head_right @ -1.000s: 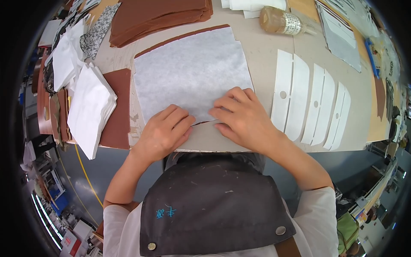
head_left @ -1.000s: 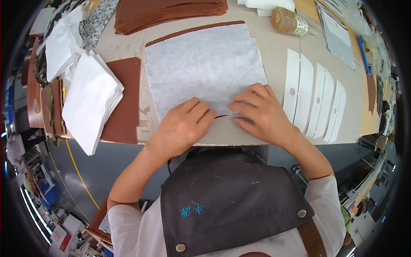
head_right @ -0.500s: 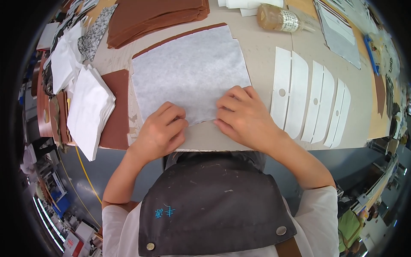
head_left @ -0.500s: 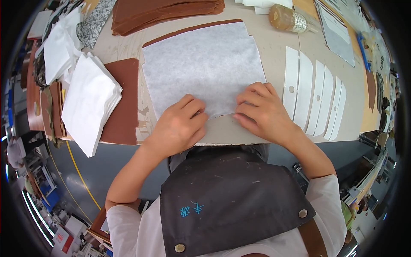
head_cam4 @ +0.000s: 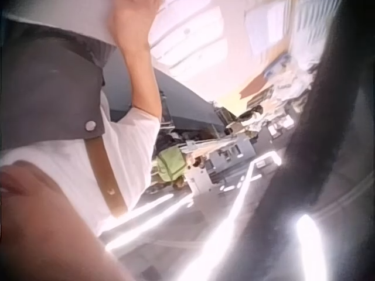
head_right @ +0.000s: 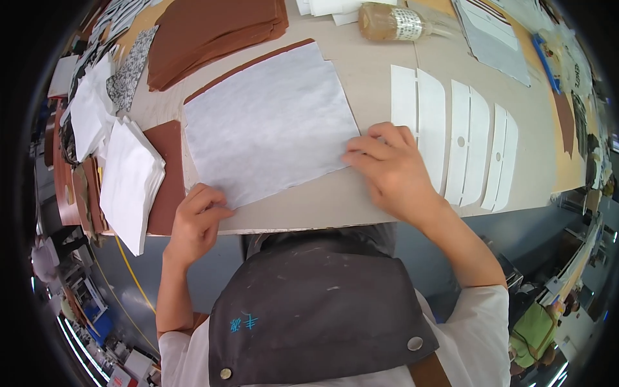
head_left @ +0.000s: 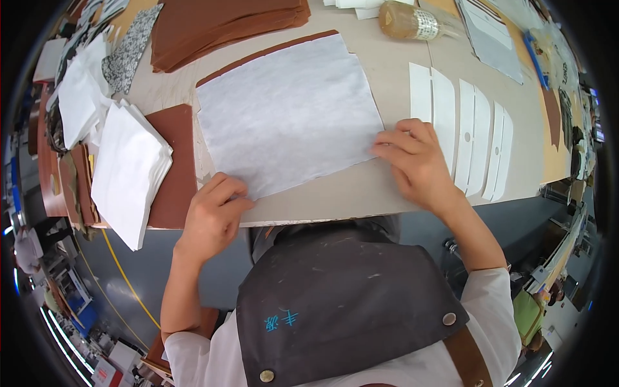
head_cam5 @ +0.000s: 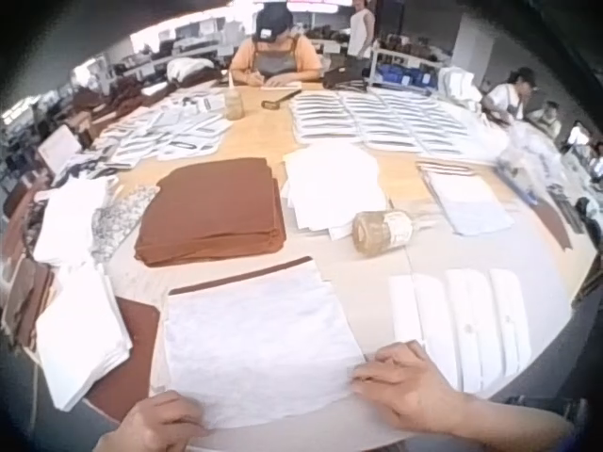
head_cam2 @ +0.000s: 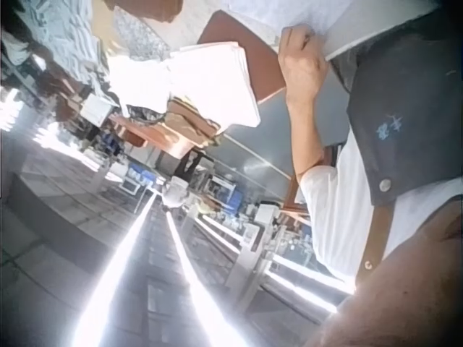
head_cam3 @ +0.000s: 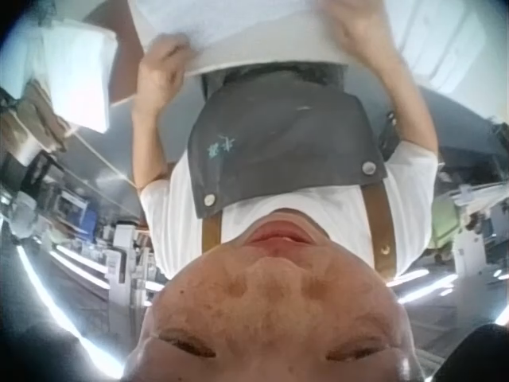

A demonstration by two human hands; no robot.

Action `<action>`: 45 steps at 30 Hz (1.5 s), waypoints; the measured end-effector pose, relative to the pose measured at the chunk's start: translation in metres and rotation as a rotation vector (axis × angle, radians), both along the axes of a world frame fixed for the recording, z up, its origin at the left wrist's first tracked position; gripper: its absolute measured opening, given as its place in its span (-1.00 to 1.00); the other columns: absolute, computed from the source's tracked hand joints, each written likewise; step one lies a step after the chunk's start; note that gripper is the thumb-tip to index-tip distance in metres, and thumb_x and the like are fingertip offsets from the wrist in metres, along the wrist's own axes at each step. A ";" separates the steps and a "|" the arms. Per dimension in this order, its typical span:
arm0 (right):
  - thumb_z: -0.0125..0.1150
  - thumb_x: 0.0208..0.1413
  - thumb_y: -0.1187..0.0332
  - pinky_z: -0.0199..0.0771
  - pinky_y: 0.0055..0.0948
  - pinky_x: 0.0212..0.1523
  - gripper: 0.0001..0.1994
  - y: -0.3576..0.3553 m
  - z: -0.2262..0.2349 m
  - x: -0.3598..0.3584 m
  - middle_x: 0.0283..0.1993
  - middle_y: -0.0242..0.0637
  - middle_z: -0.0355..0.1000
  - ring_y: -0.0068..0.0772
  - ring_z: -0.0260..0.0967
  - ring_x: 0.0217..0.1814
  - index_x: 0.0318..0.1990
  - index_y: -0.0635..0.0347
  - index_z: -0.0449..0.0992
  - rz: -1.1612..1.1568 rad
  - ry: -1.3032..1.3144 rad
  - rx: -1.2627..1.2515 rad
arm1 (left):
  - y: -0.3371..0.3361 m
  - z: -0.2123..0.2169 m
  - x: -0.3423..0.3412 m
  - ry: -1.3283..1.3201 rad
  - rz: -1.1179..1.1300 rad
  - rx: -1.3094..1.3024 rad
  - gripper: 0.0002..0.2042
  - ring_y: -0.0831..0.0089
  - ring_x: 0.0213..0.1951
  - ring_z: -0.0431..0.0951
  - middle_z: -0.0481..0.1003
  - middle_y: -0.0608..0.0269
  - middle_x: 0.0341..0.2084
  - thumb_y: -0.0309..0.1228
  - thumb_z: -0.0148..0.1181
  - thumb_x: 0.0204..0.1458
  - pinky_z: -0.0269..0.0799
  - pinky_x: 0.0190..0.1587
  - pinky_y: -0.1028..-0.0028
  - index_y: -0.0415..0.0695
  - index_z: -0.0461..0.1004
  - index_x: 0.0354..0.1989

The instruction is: Applying glue to leather panels and attaching paper linings and reinforcement strips to prepare them for assembly.

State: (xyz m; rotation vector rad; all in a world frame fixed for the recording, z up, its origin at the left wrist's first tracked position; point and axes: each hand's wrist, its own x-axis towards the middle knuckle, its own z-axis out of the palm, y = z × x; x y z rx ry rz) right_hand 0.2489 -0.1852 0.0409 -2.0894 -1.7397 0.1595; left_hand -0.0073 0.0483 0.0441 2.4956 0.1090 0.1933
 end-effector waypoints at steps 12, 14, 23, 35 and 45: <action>0.11 -0.29 0.67 0.24 -0.33 -0.09 -0.75 -0.025 0.016 0.018 -0.21 -0.36 0.45 -0.25 0.29 -0.10 -0.38 0.17 0.51 -0.099 0.092 -0.003 | -0.021 -0.029 0.149 -0.248 -0.212 0.077 -0.70 0.17 -0.18 0.42 0.46 0.11 -0.28 -0.74 0.10 -0.29 0.37 -0.14 0.32 -0.23 0.54 -0.31; 0.10 -0.27 0.68 0.26 -0.33 -0.11 -0.75 -0.042 0.021 0.027 -0.28 -0.32 0.44 -0.24 0.29 -0.13 -0.39 0.16 0.52 -0.256 0.086 0.117 | -0.030 -0.033 0.174 -0.288 -0.275 0.096 -0.69 0.18 -0.15 0.40 0.45 0.13 -0.28 -0.72 0.11 -0.29 0.34 -0.10 0.32 -0.20 0.55 -0.29; 0.48 -0.39 0.40 0.26 -0.31 -0.09 -0.45 -0.082 0.010 0.000 -0.07 -0.28 0.32 -0.18 0.25 -0.06 -0.08 0.10 0.49 -0.330 0.200 0.009 | -0.089 -0.029 0.162 -0.174 -0.484 0.118 -0.58 0.32 -0.20 0.32 0.30 0.30 -0.38 -0.63 0.10 -0.28 0.23 -0.10 0.38 -0.02 0.58 -0.16; 0.38 -0.41 0.57 0.24 -0.31 -0.18 -0.66 -0.075 0.005 -0.006 -0.23 -0.27 0.34 -0.18 0.24 -0.19 -0.35 0.19 0.48 -0.458 -0.001 0.282 | -0.094 -0.034 0.165 -0.278 -0.178 -0.034 -0.50 0.29 -0.17 0.32 0.33 0.22 -0.30 -0.68 0.16 -0.30 0.23 -0.10 0.37 -0.06 0.51 -0.06; 0.30 -0.13 0.55 0.20 -0.51 -0.19 -0.87 -0.047 0.070 0.001 -0.26 -0.26 0.32 -0.45 0.23 -0.23 -0.42 0.26 0.45 -0.420 0.556 0.463 | -0.024 0.013 0.135 -0.175 0.344 -1.099 -0.66 0.44 -0.04 0.36 0.39 0.24 -0.03 -0.51 0.35 -0.12 0.27 -0.01 0.43 -0.21 0.46 -0.12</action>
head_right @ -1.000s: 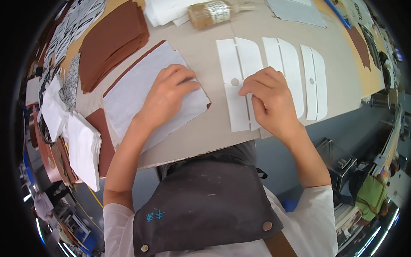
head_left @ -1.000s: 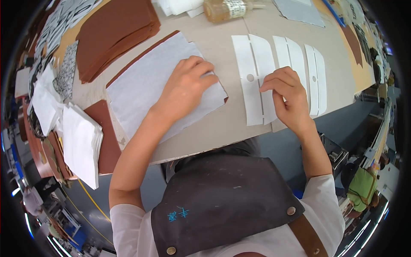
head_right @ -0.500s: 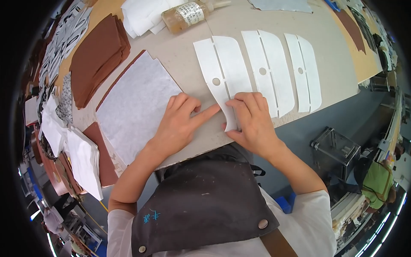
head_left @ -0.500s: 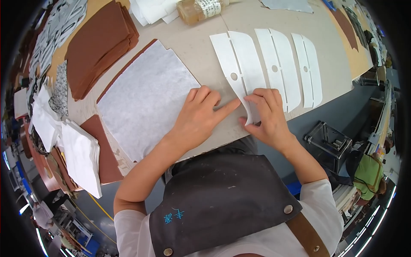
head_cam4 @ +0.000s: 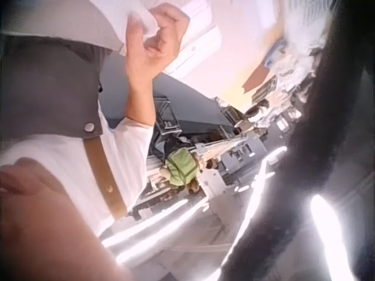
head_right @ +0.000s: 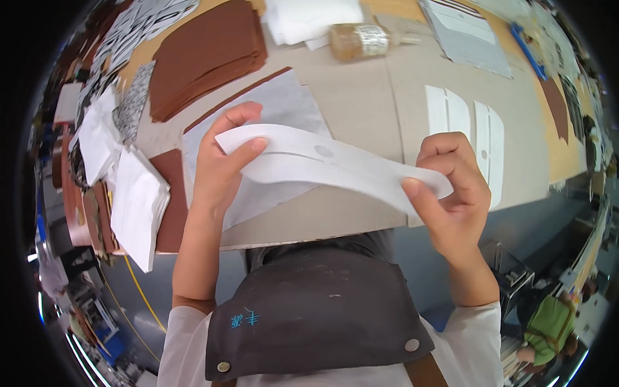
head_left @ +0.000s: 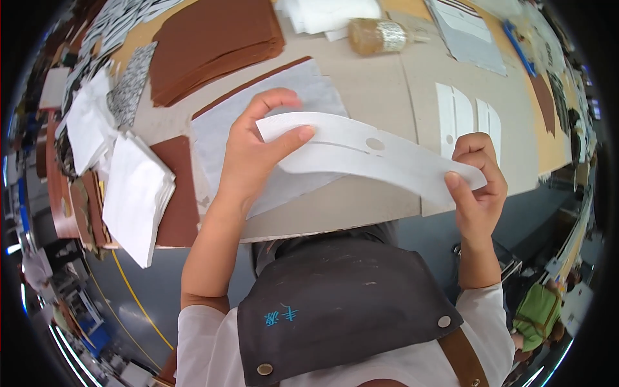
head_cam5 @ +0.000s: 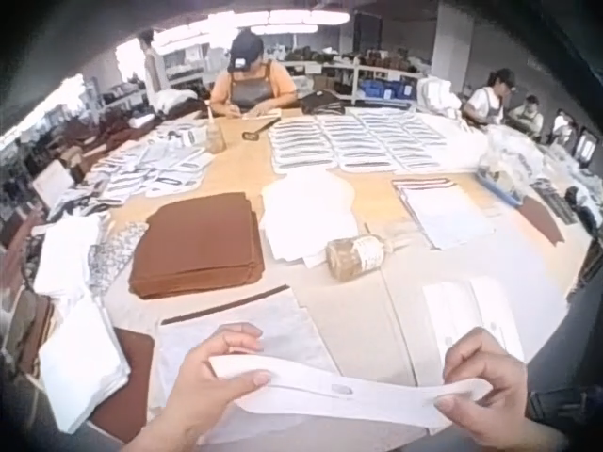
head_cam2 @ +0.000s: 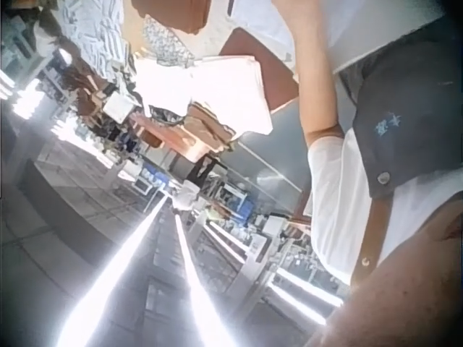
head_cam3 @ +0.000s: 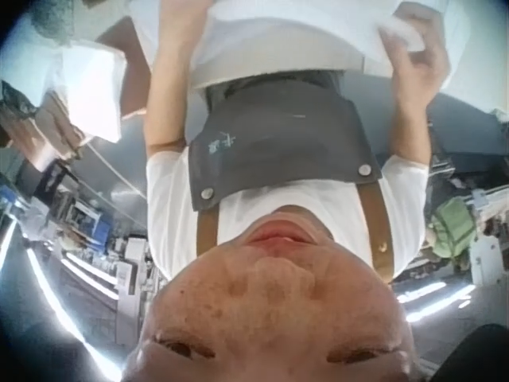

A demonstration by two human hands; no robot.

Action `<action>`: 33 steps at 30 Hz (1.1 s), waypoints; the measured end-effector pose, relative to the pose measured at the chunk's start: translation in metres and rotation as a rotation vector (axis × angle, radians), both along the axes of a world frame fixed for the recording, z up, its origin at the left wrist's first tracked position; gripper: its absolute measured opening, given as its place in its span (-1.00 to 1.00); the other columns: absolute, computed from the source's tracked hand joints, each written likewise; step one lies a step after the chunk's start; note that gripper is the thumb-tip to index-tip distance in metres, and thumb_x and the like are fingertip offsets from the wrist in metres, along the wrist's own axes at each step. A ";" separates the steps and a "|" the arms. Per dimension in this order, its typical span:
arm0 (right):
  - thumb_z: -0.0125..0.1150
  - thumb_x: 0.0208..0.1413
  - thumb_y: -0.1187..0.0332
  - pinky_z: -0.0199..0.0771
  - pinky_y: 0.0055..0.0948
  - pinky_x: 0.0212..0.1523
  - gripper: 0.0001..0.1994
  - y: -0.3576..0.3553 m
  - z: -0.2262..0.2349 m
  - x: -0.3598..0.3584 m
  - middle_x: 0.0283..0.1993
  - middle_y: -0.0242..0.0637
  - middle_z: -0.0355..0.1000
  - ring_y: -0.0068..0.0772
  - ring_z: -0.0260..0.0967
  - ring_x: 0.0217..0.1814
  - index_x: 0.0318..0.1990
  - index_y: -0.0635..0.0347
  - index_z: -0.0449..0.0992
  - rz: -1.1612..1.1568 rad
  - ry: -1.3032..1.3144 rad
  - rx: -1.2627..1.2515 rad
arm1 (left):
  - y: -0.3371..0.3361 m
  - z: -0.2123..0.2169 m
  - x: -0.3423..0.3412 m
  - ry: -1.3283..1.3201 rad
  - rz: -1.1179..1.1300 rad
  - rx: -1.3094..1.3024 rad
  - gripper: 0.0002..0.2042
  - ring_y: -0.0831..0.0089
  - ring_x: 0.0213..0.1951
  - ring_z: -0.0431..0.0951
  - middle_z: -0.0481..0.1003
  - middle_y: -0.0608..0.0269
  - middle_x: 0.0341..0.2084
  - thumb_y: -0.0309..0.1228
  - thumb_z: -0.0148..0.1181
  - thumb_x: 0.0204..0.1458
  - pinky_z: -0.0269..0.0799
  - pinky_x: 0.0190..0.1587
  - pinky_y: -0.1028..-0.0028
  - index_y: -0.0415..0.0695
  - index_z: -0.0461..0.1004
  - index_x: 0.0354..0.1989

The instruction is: Applying glue to leather panels and attaching paper linings and reinforcement strips to prepare them for assembly.

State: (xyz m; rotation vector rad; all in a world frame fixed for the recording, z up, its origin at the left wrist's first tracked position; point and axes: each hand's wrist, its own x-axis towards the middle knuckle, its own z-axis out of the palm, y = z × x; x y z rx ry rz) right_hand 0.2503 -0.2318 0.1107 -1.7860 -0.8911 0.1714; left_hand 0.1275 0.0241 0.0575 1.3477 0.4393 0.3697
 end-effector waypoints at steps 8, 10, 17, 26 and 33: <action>0.26 0.08 0.43 0.25 -0.62 -0.13 -0.90 0.084 -0.036 0.020 -0.29 -0.43 0.42 -0.65 0.30 -0.21 -0.31 0.27 0.50 0.093 0.743 -0.115 | 0.036 -0.002 -0.073 0.162 0.177 -0.169 -0.92 0.60 -0.24 0.43 0.46 0.39 -0.30 -0.54 0.30 -0.04 0.30 -0.11 0.54 -0.23 0.55 -0.37; 0.28 0.09 0.38 0.30 -0.60 -0.13 -0.86 0.106 -0.048 0.025 -0.33 -0.44 0.48 -0.65 0.36 -0.25 -0.26 0.25 0.52 0.073 0.790 -0.132 | 0.046 -0.009 -0.084 0.216 0.270 -0.286 -0.91 0.60 -0.25 0.45 0.50 0.38 -0.37 -0.52 0.27 0.00 0.32 -0.11 0.55 -0.23 0.55 -0.33; 0.34 0.03 0.35 0.32 -0.63 -0.30 -0.82 0.169 -0.077 0.049 -0.40 -0.43 0.47 -0.69 0.33 -0.39 -0.37 0.28 0.51 0.050 0.681 -0.310 | 0.078 -0.037 -0.076 0.195 0.481 -0.040 -0.89 0.64 -0.44 0.40 0.51 0.35 -0.40 -0.53 0.27 0.00 0.34 -0.33 0.60 -0.20 0.43 -0.46; 0.38 -0.10 0.46 0.31 -0.59 -0.51 -0.79 0.192 -0.094 0.064 -0.59 -0.40 0.35 -0.63 0.25 -0.56 -0.53 0.31 0.42 0.105 -0.011 -0.394 | 0.090 -0.046 -0.057 0.378 0.463 0.607 -0.85 0.53 -0.50 0.41 0.48 0.24 -0.39 -0.59 0.31 -0.16 0.32 -0.48 0.56 -0.27 0.41 -0.58; 0.36 -0.13 0.48 0.35 -0.56 -0.51 -0.80 0.197 -0.087 0.063 -0.60 -0.35 0.36 -0.57 0.31 -0.59 -0.55 0.32 0.40 0.095 -0.019 -0.503 | 0.088 -0.043 -0.052 0.436 0.451 0.692 -0.85 0.45 -0.48 0.46 0.47 0.23 -0.40 -0.61 0.31 -0.17 0.38 -0.44 0.54 -0.27 0.40 -0.57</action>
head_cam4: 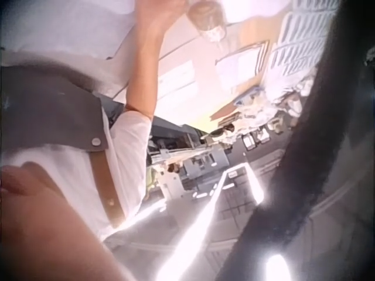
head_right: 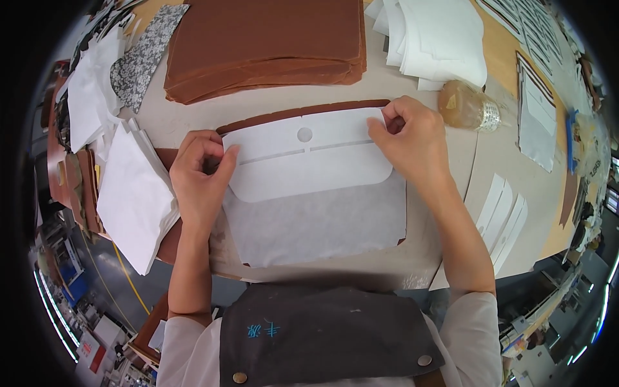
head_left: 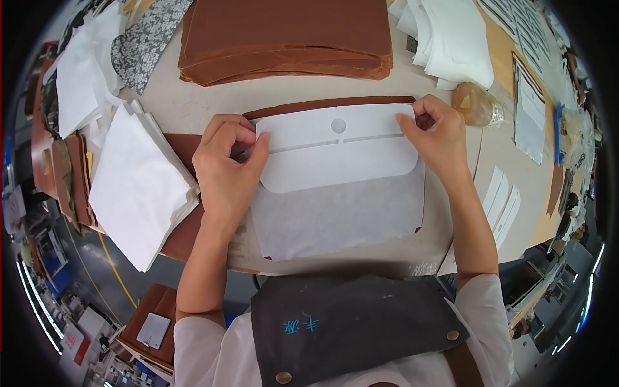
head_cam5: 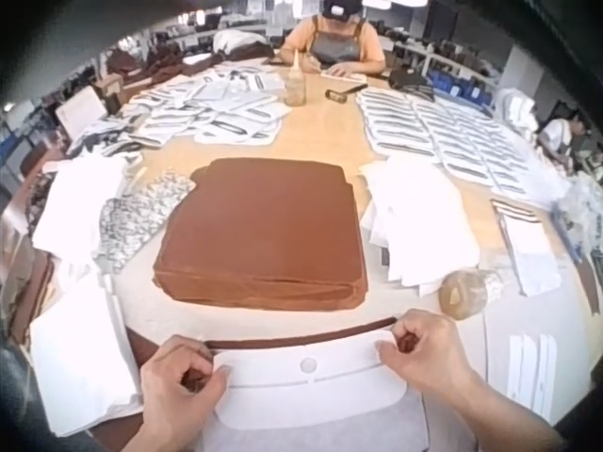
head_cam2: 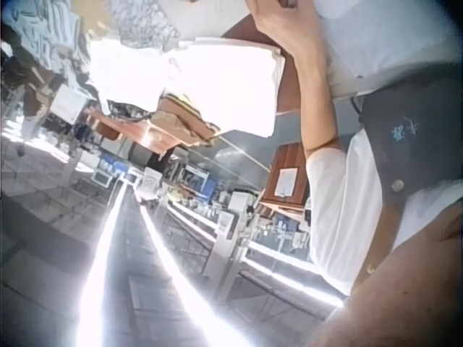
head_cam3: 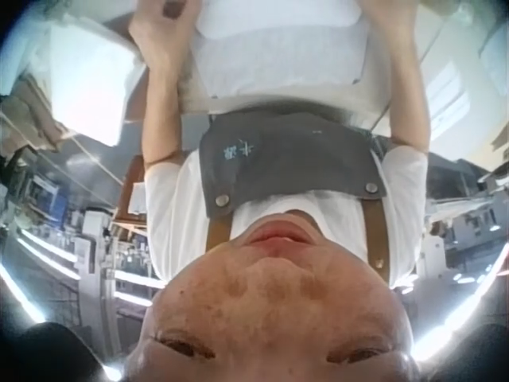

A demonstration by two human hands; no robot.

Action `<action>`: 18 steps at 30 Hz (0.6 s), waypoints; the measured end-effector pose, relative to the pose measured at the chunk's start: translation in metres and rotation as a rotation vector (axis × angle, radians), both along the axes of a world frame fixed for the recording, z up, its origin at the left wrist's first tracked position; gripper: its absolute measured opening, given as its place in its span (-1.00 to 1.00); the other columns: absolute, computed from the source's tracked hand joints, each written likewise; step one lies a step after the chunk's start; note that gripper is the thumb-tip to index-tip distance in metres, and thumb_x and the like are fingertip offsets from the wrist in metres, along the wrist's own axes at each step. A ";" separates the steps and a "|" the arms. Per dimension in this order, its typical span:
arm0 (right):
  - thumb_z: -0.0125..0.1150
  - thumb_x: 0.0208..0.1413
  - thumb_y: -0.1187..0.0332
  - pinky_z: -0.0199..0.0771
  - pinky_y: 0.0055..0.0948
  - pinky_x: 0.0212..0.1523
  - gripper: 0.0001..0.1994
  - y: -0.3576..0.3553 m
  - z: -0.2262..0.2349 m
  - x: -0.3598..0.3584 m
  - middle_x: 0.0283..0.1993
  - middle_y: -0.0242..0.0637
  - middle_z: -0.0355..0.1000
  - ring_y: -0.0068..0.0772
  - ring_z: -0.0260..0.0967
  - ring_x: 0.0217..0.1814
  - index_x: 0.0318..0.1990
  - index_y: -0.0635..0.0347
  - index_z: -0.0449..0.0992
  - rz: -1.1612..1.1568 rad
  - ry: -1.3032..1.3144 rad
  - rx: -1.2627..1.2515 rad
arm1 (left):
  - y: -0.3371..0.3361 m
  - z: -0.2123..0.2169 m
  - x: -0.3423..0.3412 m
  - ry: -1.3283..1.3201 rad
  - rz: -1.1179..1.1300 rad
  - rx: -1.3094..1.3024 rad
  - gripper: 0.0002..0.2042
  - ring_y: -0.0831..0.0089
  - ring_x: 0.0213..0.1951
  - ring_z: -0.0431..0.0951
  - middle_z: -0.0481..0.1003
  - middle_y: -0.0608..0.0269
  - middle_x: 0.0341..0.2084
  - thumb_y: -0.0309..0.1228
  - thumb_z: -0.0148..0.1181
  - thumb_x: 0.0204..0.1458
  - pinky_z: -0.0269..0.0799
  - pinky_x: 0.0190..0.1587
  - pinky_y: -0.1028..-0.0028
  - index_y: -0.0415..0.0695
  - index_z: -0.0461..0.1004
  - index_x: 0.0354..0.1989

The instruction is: Applying glue to leather panels and attaching paper linings and reinforcement strips to prepare them for assembly.

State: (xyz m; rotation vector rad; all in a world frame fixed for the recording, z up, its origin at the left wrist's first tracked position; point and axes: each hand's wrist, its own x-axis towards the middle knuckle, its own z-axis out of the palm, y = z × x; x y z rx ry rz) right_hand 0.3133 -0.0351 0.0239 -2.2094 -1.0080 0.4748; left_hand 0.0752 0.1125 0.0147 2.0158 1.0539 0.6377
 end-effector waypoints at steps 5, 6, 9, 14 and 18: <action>0.35 -0.15 0.48 0.36 -0.54 -0.50 -0.80 0.001 0.001 -0.002 -0.60 -0.31 0.37 -0.53 0.32 -0.60 -0.56 0.33 0.40 0.011 -0.025 -0.006 | -0.001 -0.002 -0.002 -0.007 -0.011 0.027 -0.81 0.64 -0.47 0.35 0.45 0.30 -0.38 -0.62 0.32 -0.13 0.30 -0.45 0.65 -0.28 0.37 -0.57; 0.35 -0.15 0.48 0.36 -0.53 -0.50 -0.80 0.002 0.001 -0.002 -0.59 -0.29 0.37 -0.50 0.32 -0.60 -0.56 0.33 0.40 0.016 -0.040 -0.009 | -0.001 -0.001 -0.002 -0.003 -0.006 0.027 -0.81 0.64 -0.47 0.35 0.46 0.30 -0.38 -0.62 0.32 -0.14 0.29 -0.45 0.64 -0.28 0.37 -0.58; 0.35 -0.16 0.47 0.37 -0.50 -0.50 -0.81 0.002 0.001 -0.003 -0.58 -0.25 0.39 -0.46 0.34 -0.59 -0.57 0.34 0.41 0.022 -0.054 -0.012 | -0.001 -0.003 -0.002 0.003 -0.011 0.045 -0.81 0.62 -0.48 0.35 0.46 0.29 -0.38 -0.62 0.32 -0.14 0.29 -0.45 0.64 -0.28 0.37 -0.58; 0.33 -0.17 0.48 0.37 -0.44 -0.50 -0.82 0.002 0.000 -0.003 -0.56 -0.23 0.39 -0.40 0.35 -0.59 -0.57 0.34 0.41 0.028 -0.074 -0.012 | -0.002 -0.001 0.001 0.011 -0.010 0.057 -0.82 0.61 -0.49 0.35 0.45 0.29 -0.40 -0.63 0.31 -0.14 0.29 -0.45 0.63 -0.28 0.37 -0.58; 0.33 -0.17 0.47 0.37 -0.36 -0.44 -0.81 0.004 0.003 -0.004 -0.50 -0.20 0.38 -0.29 0.35 -0.52 -0.56 0.33 0.39 0.036 -0.065 -0.062 | 0.000 -0.005 -0.002 0.026 -0.036 0.101 -0.83 0.58 -0.45 0.38 0.45 0.28 -0.37 -0.63 0.33 -0.16 0.30 -0.44 0.62 -0.27 0.39 -0.55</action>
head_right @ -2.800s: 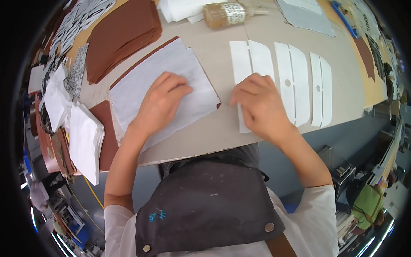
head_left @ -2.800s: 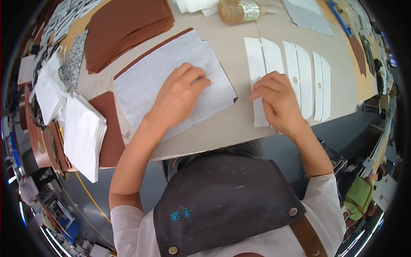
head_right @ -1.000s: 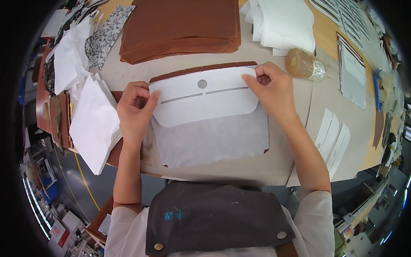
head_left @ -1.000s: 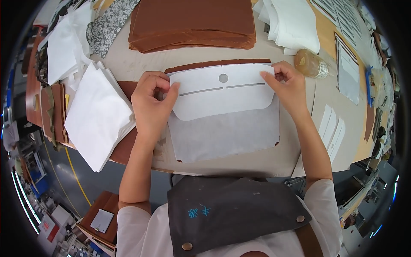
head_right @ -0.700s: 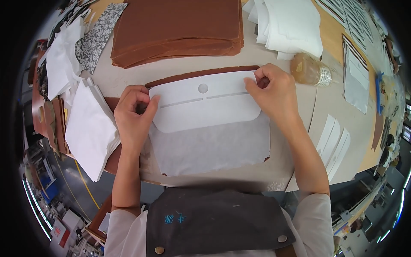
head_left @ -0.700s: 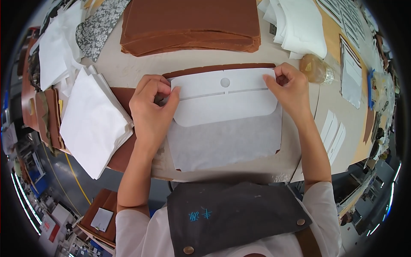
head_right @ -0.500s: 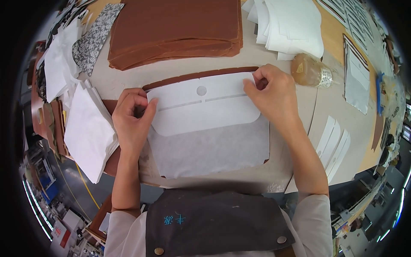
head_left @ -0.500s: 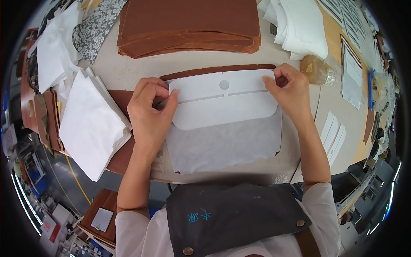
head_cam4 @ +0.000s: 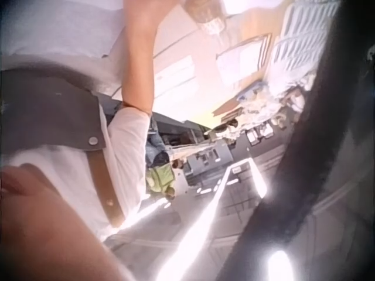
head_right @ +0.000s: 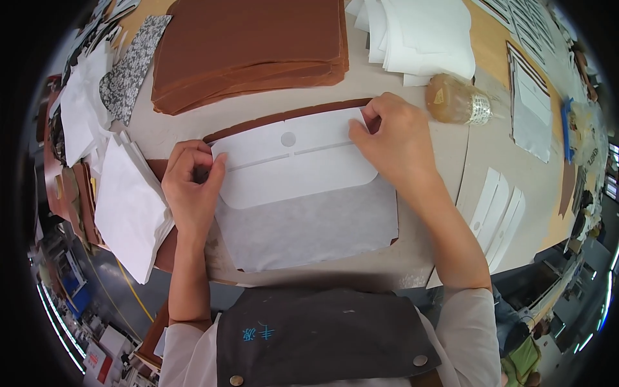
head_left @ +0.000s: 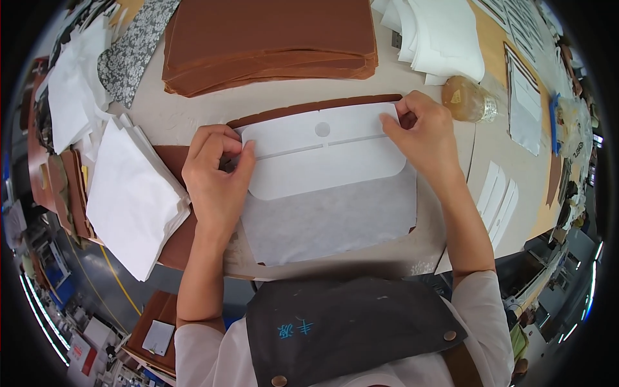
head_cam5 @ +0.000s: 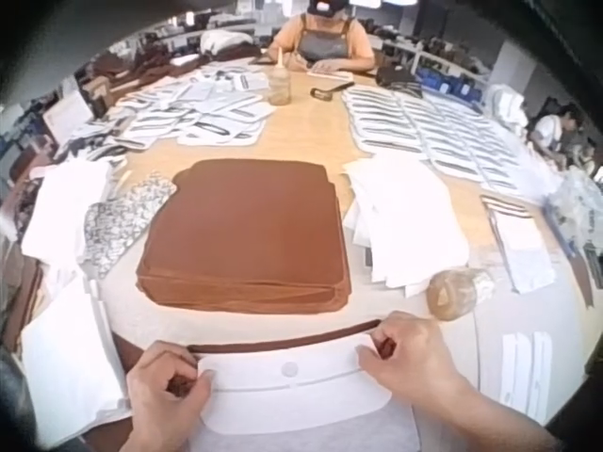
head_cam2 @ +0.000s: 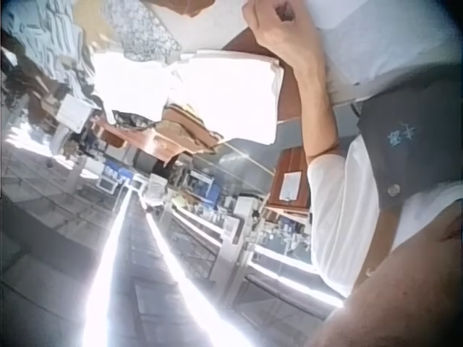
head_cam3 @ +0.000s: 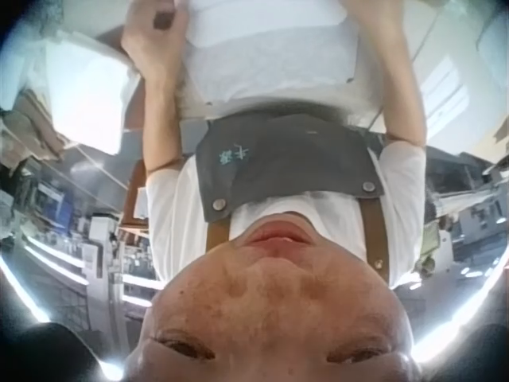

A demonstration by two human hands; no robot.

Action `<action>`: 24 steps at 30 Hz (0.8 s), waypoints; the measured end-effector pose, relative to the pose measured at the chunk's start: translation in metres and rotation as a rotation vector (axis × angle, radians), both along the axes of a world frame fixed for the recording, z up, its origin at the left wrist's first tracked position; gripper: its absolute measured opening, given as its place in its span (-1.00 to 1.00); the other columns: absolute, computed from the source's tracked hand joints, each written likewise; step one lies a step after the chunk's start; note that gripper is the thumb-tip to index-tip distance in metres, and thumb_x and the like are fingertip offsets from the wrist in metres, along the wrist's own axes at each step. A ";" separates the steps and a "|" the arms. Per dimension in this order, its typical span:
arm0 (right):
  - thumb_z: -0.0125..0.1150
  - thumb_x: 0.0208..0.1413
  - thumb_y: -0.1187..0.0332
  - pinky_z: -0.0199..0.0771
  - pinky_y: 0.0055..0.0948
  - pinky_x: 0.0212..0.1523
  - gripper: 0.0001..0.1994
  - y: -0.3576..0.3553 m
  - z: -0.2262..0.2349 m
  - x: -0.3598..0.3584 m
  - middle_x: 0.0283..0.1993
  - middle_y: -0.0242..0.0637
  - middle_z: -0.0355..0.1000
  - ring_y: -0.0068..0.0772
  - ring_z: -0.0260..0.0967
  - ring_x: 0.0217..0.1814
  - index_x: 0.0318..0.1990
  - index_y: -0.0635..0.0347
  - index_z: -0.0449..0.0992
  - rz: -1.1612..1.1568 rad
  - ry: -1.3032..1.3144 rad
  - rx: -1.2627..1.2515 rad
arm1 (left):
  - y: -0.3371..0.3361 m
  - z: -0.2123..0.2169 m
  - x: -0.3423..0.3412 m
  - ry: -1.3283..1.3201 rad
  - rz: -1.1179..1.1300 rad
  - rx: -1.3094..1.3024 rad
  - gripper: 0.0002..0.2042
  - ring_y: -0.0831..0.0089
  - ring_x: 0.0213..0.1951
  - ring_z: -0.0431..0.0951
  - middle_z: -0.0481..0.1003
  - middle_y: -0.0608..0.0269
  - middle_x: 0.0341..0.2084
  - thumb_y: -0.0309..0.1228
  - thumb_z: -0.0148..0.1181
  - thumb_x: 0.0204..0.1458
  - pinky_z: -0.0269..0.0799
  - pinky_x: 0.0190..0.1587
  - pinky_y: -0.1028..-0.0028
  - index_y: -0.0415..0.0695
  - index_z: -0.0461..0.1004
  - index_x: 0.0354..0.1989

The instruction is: Applying glue to leather panels and attaching paper linings and reinforcement strips to prepare them for assembly.

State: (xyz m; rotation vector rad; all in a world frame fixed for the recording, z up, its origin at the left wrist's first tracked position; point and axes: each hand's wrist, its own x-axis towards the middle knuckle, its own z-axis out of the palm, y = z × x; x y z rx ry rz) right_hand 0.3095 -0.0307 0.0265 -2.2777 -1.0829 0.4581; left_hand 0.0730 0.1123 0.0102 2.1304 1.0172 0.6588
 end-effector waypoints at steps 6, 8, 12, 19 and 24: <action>0.32 -0.14 0.49 0.35 -0.30 -0.12 -0.79 -0.006 0.005 -0.012 -0.18 -0.16 0.40 -0.19 0.34 -0.10 -0.30 0.25 0.48 0.070 -0.250 0.111 | -0.014 0.004 -0.008 -0.024 0.146 0.100 -0.72 0.37 -0.24 0.44 0.46 0.20 -0.22 -0.62 0.36 -0.19 0.40 -0.24 0.47 -0.22 0.48 -0.26; 0.30 -0.13 0.51 0.33 -0.28 -0.04 -0.73 -0.016 0.000 -0.017 -0.07 -0.18 0.40 -0.18 0.32 0.01 -0.20 0.22 0.50 0.189 -0.310 0.189 | -0.016 0.005 -0.015 0.062 -0.076 0.295 -0.67 0.27 -0.13 0.45 0.47 0.15 -0.14 -0.61 0.35 -0.18 0.39 -0.14 0.40 -0.23 0.48 -0.16; 0.24 -0.09 0.54 0.29 -0.26 0.06 -0.66 -0.030 -0.014 -0.026 0.08 -0.29 0.40 -0.20 0.31 0.12 -0.07 0.16 0.54 0.399 -0.461 0.142 | -0.025 -0.005 -0.023 0.214 -0.371 0.433 -0.56 0.09 0.16 0.38 0.42 0.04 0.08 -0.57 0.30 -0.13 0.34 0.09 0.23 -0.28 0.45 0.01; 0.21 -0.04 0.49 0.23 -0.22 0.13 -0.66 -0.034 -0.018 -0.033 0.15 -0.34 0.37 -0.23 0.27 0.16 -0.04 0.12 0.55 0.363 -0.547 0.083 | -0.031 -0.006 -0.019 0.261 -0.335 0.426 -0.58 0.12 0.19 0.35 0.39 0.06 0.13 -0.57 0.28 -0.12 0.31 0.14 0.18 -0.28 0.46 0.00; 0.19 0.00 0.43 0.04 -0.16 0.29 -0.57 -0.009 -0.008 -0.031 0.29 -0.30 0.24 -0.21 0.13 0.32 0.10 0.20 0.43 0.455 -0.505 -0.008 | -0.015 0.016 0.006 0.313 -0.409 0.304 -0.46 0.05 0.30 0.18 0.26 0.05 0.23 -0.42 0.27 -0.08 0.02 0.32 0.06 -0.27 0.34 0.14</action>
